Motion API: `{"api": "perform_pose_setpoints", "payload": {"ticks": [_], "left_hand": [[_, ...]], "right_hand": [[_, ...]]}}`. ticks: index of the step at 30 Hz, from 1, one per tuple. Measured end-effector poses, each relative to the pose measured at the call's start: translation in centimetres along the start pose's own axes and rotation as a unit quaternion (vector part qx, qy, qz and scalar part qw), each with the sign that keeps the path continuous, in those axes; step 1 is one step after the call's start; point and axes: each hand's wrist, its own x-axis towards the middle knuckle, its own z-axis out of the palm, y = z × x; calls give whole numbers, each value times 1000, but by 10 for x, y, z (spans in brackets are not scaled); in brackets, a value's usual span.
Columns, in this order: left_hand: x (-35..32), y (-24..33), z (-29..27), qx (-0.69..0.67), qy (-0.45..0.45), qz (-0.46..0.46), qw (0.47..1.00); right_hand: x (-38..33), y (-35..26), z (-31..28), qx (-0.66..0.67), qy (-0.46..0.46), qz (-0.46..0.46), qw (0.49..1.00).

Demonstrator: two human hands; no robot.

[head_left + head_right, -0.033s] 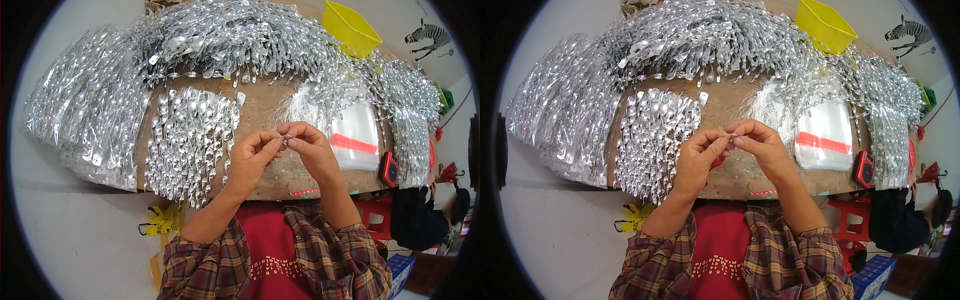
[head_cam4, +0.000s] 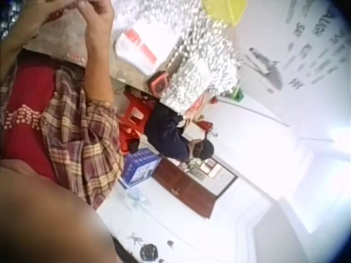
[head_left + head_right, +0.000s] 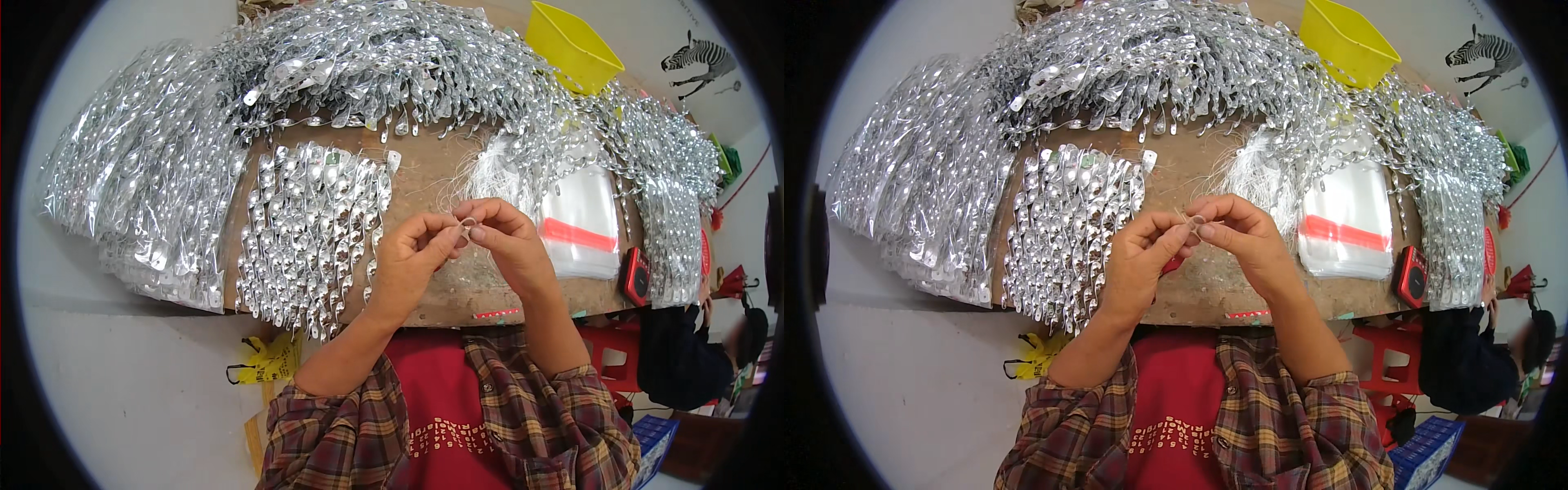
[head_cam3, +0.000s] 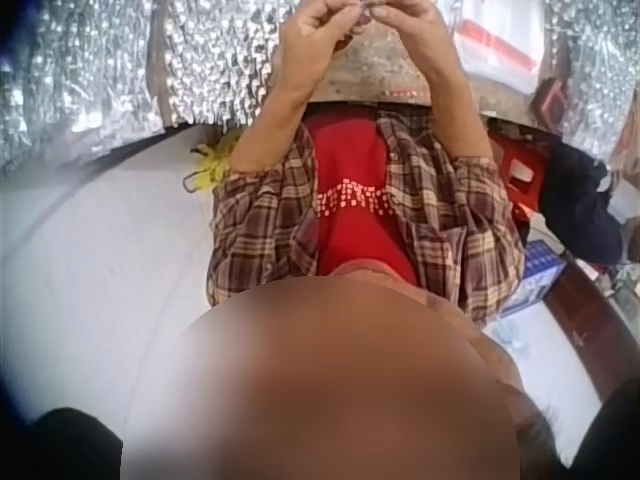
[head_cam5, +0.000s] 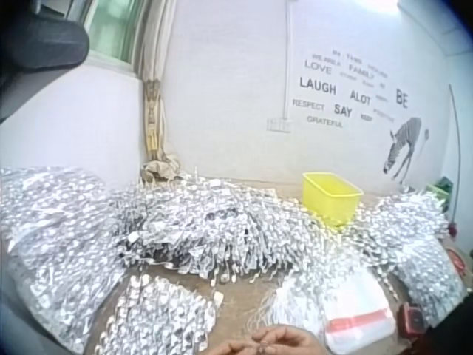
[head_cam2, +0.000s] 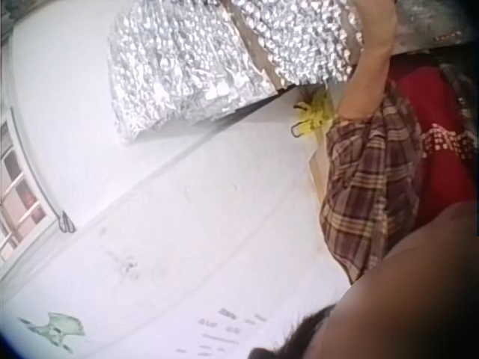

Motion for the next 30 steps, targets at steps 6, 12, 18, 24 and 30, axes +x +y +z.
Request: {"api": "perform_pose_setpoints", "payload": {"ticks": [6,12,18,24,30], "left_hand": [[-1,3,4,135,6,77,988],[-3,7,7,282,44,151,947],[-1,10,2,49,11,23,998],[3,13,-4,-197,-86,-89,973],[0,13,-4,-161,-86,-77,980]], "right_hand": [[3,-17,4,-320,26,-133,938],[5,-23,13,-490,7,-232,840],[2,-16,20,-426,17,-253,869],[4,-13,6,-365,-26,-286,886],[-2,-7,0,-306,1,-245,920]]}}
